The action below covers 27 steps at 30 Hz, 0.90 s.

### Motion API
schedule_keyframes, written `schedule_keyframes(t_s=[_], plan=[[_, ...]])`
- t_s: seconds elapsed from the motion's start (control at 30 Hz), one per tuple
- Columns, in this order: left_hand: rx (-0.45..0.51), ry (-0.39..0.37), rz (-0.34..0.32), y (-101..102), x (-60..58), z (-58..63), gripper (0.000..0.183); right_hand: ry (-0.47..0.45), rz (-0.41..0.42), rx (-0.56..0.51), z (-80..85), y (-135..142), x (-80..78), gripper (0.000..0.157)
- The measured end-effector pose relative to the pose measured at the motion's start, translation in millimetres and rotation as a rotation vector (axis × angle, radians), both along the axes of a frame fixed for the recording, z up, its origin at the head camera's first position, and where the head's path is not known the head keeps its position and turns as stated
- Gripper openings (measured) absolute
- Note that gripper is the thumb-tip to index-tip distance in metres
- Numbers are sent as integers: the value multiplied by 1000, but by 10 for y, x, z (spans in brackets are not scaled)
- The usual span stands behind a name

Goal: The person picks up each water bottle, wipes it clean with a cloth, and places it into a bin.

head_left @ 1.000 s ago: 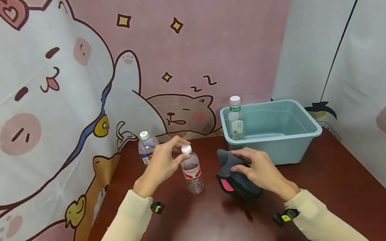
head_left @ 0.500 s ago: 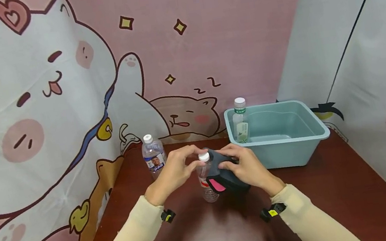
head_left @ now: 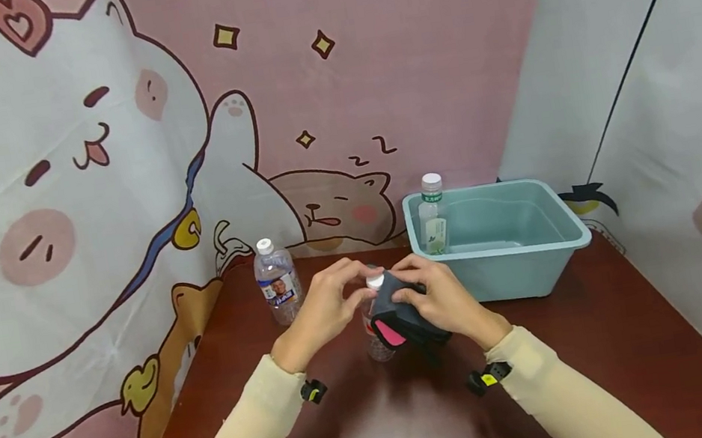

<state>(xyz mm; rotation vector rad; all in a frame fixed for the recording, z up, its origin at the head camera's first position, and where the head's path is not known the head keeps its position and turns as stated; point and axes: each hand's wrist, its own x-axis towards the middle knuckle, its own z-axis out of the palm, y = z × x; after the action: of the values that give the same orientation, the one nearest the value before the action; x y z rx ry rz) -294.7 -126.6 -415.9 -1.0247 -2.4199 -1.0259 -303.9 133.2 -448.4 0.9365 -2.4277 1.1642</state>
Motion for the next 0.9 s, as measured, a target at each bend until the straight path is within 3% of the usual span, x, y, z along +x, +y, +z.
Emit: schedule_keyframes(t_s=[0.2, 0.4, 0.67, 0.9], plan=[[-2, 34, -21, 22, -17, 10, 29, 105, -10, 46, 17, -4, 1, 34], [5, 50, -34, 47, -13, -8, 31, 112, -28, 76, -33, 58, 4, 37], [-3, 19, -6, 3, 42, -10, 30, 66, -23, 99, -371, 69, -7, 39], [-22, 2, 22, -39, 19, -10, 27, 14, -18, 170, -689, 26, -38, 38]])
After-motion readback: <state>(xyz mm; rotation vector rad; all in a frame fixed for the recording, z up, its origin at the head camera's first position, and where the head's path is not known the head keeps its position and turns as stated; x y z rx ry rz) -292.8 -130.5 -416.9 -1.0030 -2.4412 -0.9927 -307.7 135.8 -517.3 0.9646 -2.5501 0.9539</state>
